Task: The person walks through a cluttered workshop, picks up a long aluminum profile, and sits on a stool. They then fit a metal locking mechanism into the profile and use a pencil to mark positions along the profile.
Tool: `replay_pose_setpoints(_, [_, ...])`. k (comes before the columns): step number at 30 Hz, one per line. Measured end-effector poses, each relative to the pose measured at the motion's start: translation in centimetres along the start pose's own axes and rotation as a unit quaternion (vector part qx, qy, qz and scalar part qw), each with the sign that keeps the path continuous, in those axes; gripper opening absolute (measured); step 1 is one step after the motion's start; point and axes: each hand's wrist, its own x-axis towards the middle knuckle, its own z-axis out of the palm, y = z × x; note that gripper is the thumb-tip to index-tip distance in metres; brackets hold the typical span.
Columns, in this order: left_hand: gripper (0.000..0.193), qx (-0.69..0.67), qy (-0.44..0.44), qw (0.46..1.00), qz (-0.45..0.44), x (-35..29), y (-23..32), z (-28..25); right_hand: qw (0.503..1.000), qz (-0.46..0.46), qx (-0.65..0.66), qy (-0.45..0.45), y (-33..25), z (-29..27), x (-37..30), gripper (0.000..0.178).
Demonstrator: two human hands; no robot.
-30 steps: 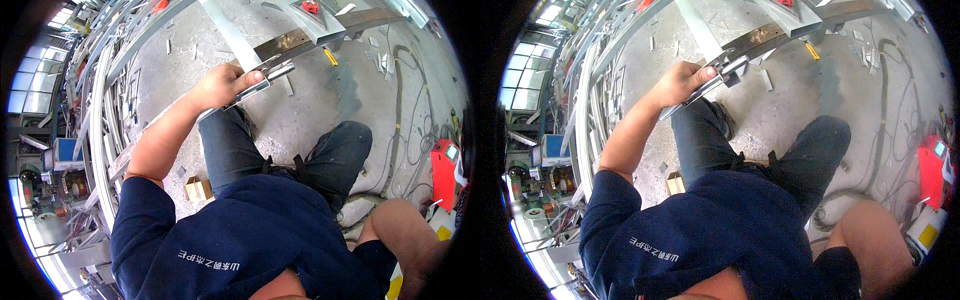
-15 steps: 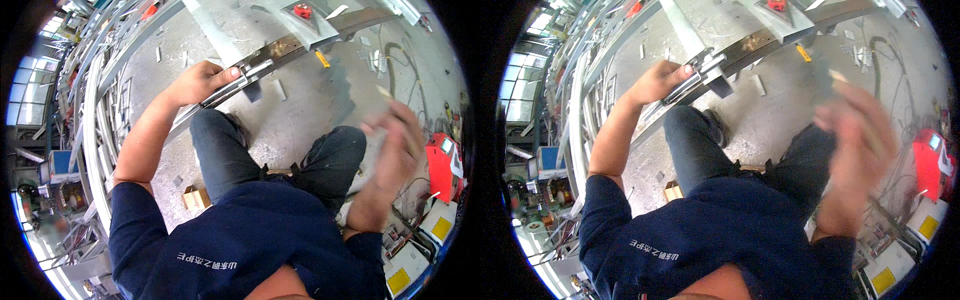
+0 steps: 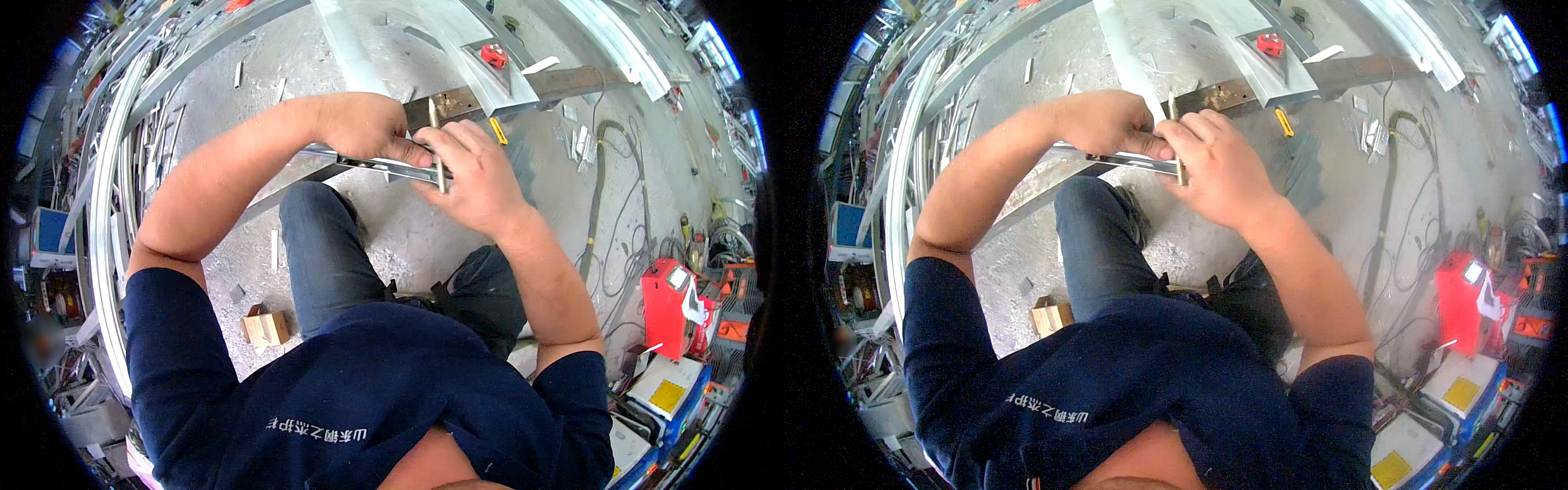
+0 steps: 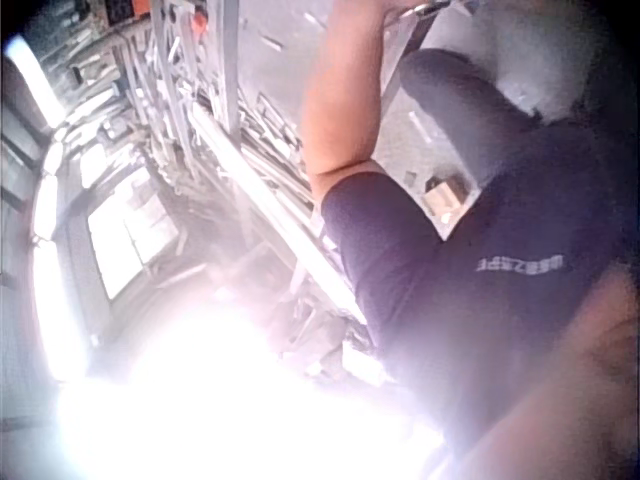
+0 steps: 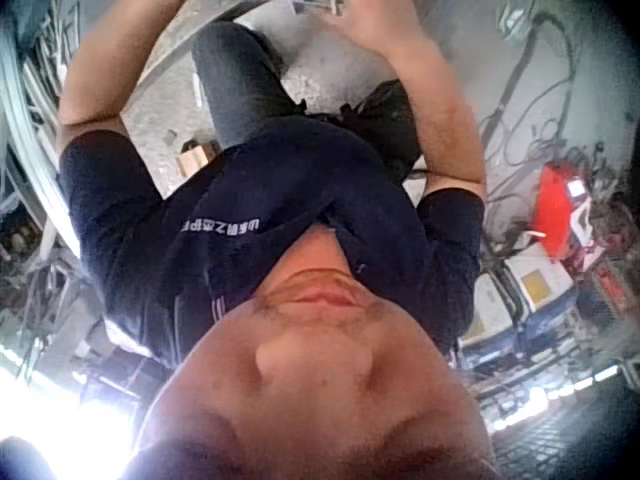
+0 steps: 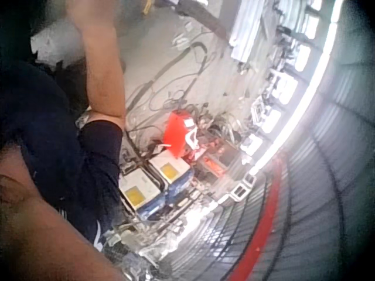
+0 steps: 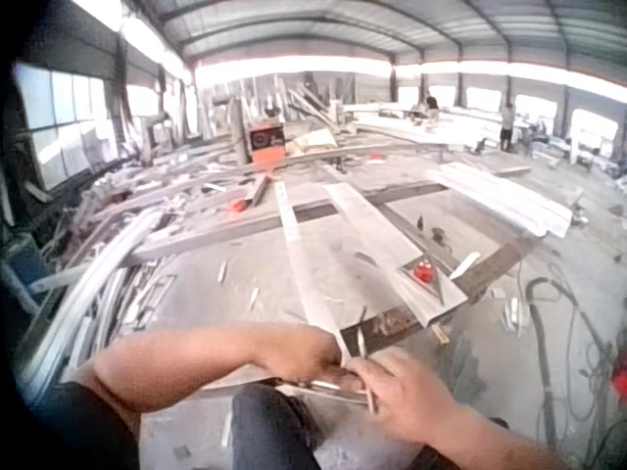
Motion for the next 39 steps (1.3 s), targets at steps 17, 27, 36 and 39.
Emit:
replay_pose_setpoints(17, [0.033, 0.341, 0.168, 0.909, 0.173, 4.3, -9.8, -1.4, 0.822, 0.296, 0.48, 0.077, 5.0, 5.6, -0.3, 0.054])
replay_pose_setpoints(27, [0.037, 0.391, 0.104, 0.9, 0.161, 5.6, -10.8, -0.9, 0.808, 0.335, 0.475, 0.095, 6.3, 8.0, -2.4, 0.038])
replay_pose_setpoints(36, [0.048, 0.327, 0.184, 0.907, 0.191, 4.6, -11.7, -0.4, 0.837, 0.313, 0.437, 0.101, 4.6, 7.7, 1.0, 0.038])
replay_pose_setpoints(39, [0.048, 0.235, 0.348, 0.894, 0.154, 2.7, -12.0, 0.2, 0.814, 0.313, 0.476, 0.116, 5.2, 8.2, 1.9, 0.039])
